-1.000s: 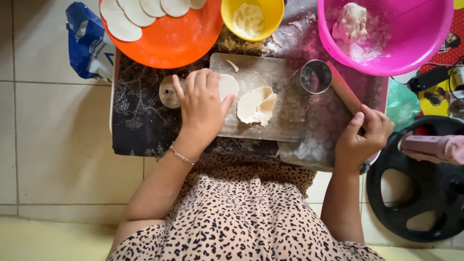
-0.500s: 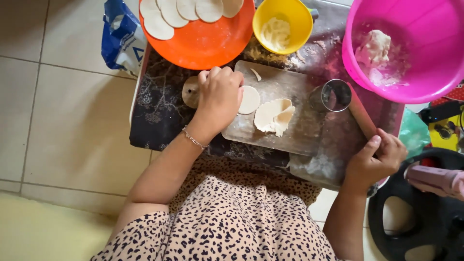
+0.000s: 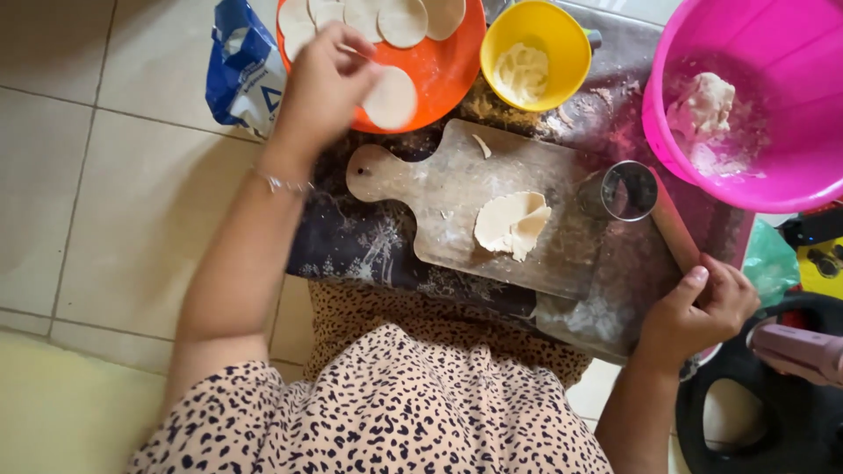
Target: The person is flattening dough using a rolling pin and cutting it into circular shapes using a metal ring cutter.
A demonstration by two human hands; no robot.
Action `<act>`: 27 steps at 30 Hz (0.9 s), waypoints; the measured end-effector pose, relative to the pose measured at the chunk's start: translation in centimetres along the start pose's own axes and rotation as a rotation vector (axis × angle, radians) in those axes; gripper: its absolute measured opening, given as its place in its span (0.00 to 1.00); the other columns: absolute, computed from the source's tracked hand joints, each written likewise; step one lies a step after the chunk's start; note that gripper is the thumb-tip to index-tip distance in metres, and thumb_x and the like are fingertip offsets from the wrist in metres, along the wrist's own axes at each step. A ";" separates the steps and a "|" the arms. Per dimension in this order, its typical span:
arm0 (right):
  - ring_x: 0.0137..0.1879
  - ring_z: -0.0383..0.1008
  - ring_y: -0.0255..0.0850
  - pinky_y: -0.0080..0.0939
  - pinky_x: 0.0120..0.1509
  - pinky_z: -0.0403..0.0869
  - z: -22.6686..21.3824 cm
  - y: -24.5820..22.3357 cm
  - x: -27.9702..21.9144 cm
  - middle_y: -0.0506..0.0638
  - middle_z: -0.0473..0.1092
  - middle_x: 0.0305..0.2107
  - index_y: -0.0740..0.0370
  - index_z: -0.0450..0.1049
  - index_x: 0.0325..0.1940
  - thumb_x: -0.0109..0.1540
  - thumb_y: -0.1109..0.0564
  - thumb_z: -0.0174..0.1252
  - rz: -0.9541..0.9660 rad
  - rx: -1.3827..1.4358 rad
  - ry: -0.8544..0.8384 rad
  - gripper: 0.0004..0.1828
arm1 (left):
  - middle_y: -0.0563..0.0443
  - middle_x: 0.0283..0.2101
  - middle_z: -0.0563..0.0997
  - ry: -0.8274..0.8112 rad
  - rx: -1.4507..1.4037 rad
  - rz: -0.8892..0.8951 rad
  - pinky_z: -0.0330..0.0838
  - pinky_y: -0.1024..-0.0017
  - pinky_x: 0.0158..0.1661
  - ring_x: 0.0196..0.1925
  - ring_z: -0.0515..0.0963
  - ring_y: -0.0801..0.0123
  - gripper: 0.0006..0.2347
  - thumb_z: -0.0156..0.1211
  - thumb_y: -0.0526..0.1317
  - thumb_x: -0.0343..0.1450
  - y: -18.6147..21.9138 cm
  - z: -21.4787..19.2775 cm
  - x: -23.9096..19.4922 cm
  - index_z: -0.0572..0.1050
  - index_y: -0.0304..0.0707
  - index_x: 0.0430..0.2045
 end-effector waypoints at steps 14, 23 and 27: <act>0.54 0.64 0.57 0.53 0.58 0.67 0.2 0.3 -0.1 0.66 0.69 0.47 0.80 0.76 0.48 0.68 0.72 0.53 0.004 -0.015 -0.021 0.08 | 0.51 0.25 0.82 0.267 0.605 0.414 0.77 0.71 0.26 0.23 0.80 0.66 0.03 0.66 0.28 0.66 -5.3 -3.3 6.4 0.79 0.36 0.26; 0.40 0.66 0.48 0.46 0.49 0.68 0.5 -2.1 0.8 0.63 0.68 0.41 0.80 0.73 0.63 0.66 0.77 0.59 0.024 0.143 -0.145 0.20 | 0.36 0.29 0.83 0.319 0.845 0.459 0.75 0.54 0.28 0.25 0.80 0.42 0.08 0.59 0.25 0.60 -4.7 -2.8 6.1 0.79 0.30 0.31; 0.31 0.67 0.40 0.38 0.37 0.68 3.2 -6.4 4.2 0.55 0.74 0.38 0.75 0.71 0.68 0.59 0.68 0.69 -0.013 0.113 -0.516 0.32 | 0.36 0.32 0.82 0.303 0.899 0.566 0.75 0.56 0.33 0.28 0.79 0.44 0.08 0.69 0.31 0.64 -0.3 -2.4 3.4 0.79 0.27 0.33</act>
Point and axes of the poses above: each hand's wrist, its own x-axis towards the middle knuckle, its own z-axis out of the palm, y = z × x, the point moved 5 cm from there along x, towards the middle knuckle
